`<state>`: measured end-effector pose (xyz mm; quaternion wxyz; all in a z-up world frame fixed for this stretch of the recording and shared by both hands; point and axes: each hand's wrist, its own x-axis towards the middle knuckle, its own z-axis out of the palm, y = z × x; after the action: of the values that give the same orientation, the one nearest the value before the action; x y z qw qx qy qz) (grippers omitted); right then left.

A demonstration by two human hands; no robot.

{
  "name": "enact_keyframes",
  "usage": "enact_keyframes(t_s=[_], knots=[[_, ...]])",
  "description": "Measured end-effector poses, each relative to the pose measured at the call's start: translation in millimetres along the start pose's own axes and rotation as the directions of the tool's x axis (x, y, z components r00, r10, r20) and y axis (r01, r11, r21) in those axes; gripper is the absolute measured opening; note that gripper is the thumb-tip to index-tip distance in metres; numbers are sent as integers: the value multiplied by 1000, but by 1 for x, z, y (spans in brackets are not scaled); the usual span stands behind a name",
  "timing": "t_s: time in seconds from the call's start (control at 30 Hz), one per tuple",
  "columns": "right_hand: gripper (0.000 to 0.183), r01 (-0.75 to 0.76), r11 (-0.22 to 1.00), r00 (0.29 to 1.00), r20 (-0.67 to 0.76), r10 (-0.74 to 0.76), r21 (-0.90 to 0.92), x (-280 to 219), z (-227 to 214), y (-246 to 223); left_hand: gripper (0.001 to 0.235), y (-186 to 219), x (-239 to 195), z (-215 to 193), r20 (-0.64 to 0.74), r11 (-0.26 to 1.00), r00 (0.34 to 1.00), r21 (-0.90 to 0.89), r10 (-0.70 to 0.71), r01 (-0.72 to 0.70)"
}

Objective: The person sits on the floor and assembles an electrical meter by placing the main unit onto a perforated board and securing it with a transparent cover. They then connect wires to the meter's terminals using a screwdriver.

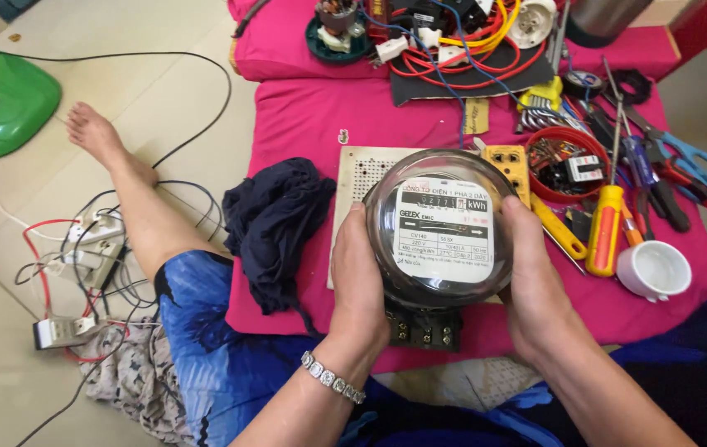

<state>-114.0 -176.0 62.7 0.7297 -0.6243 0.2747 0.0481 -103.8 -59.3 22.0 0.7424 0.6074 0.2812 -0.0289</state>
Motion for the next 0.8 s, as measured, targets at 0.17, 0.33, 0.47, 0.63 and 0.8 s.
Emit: enact_keyframes(t_s=[0.17, 0.33, 0.47, 0.63, 0.8], knots=[[65, 0, 999, 999, -41, 2, 40, -3, -4, 1, 57, -11, 9, 7, 30, 1000, 1000, 24, 3, -4], [62, 36, 998, 999, -31, -35, 44, 6, -6, 9, 58, -5, 8, 8, 22, 999, 1000, 40, 18, -19], [63, 10, 999, 997, -75, -7, 36, 4, -3, 6, 64, -4, 9, 5, 48, 989, 999, 144, 26, -33], [65, 1, 999, 995, -104, 4, 43, 8, 0, 11, 67, 0, 35, -1, 146, 921, 989, 380, 35, -89], [80, -38, 999, 992, -123, 37, -4, -3, 7, 8, 74, 12, 51, -4, 246, 811, 969, 564, 13, -154]])
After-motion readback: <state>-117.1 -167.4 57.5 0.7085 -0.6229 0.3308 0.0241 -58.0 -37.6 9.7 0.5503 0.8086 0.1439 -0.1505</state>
